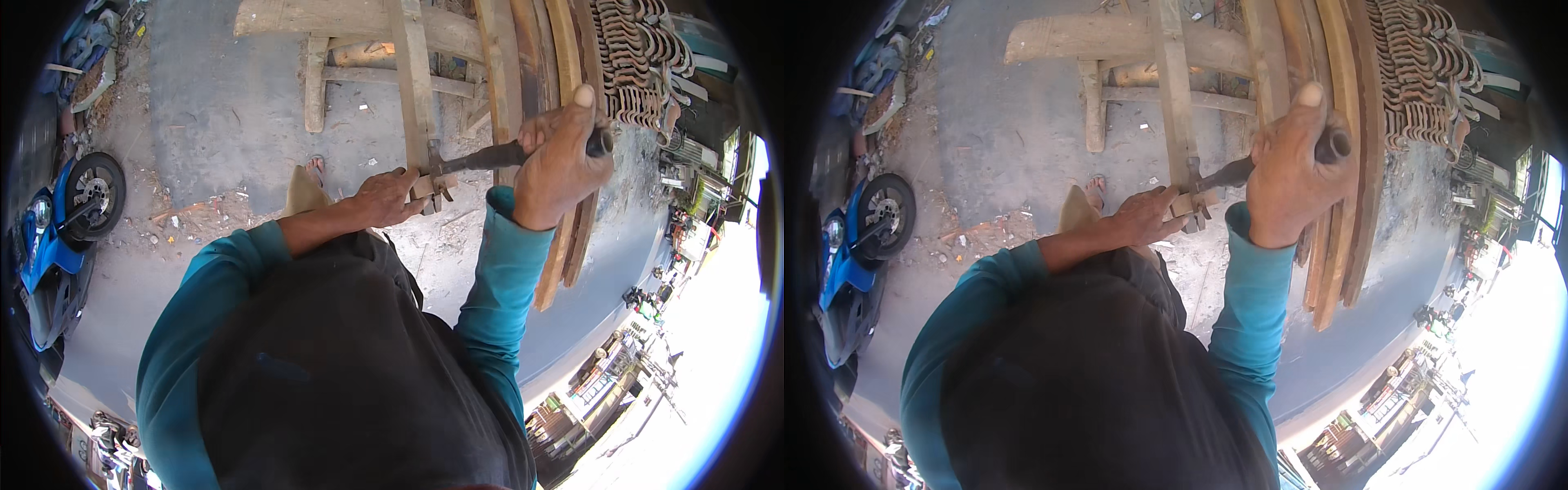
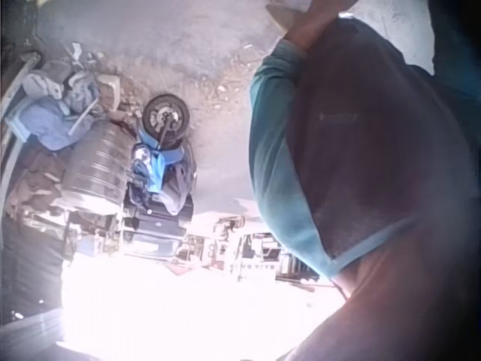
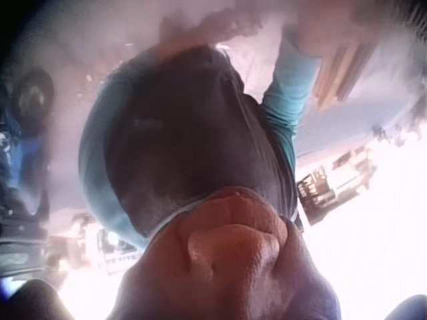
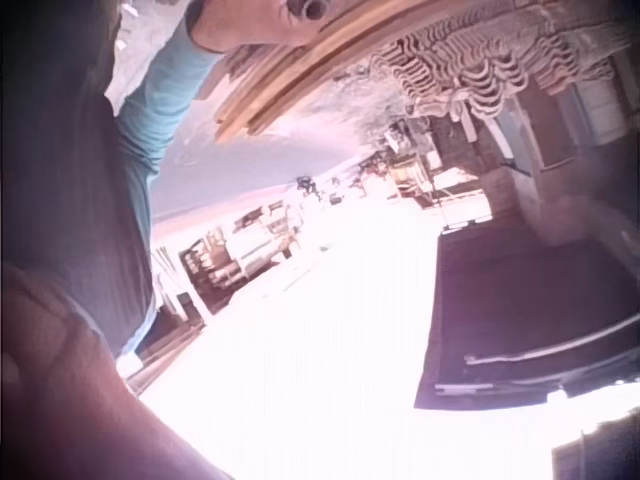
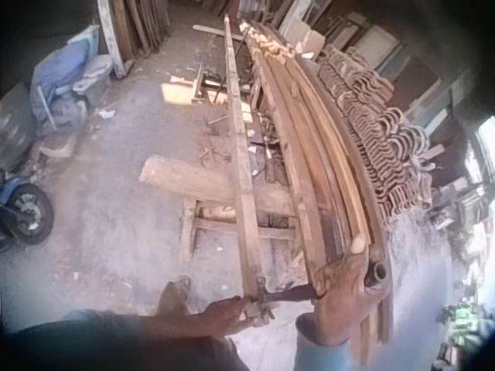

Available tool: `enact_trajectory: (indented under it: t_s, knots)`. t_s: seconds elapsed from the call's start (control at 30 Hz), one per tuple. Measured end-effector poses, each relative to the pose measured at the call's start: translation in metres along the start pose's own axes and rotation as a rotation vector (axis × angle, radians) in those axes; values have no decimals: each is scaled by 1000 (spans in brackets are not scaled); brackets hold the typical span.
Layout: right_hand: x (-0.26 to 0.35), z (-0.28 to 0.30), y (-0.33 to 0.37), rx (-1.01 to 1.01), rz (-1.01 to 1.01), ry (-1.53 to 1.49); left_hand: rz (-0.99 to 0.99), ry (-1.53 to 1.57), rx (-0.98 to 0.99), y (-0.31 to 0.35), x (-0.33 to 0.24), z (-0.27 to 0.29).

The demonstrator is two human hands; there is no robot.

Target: The person removes nails from wooden planks using a hammer and a crowbar, then places the hammer down on the wooden planks.

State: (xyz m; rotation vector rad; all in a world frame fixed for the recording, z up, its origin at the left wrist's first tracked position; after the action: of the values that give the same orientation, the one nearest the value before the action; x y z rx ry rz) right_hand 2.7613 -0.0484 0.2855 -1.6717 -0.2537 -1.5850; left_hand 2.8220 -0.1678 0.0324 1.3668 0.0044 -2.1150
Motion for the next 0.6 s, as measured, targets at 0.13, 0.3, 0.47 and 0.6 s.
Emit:
enact_trajectory:
  t_s: [0.13, 0.3, 0.47, 0.6]
  knots:
    - [-31, -51, -62, 358, 438, 676, 23, 29, 41, -1, -1, 3]
    - [-53, -61, -82, 230, -84, 509, -35, 32, 25, -2, 0, 11]
    - [-8, -34, -80, 108, -97, 88, 6, 238, 11, -3, 27, 15]
    - [60, 2, -84, 116, -114, -185, 370, 962, 32, 0, 55, 33]
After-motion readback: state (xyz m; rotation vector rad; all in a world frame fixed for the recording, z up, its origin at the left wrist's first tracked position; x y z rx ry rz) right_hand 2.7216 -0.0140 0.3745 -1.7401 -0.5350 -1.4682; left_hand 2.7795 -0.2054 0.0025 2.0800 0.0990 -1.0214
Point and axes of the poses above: each hand's wrist, its own y-axis away from the middle knuckle, its own z-axis out of the back of the hand, x = y × z, the point moved 4 cm from there along -y, towards the middle knuckle, and after that the axes turned 4 degrees about z, right-handed, at the moved point
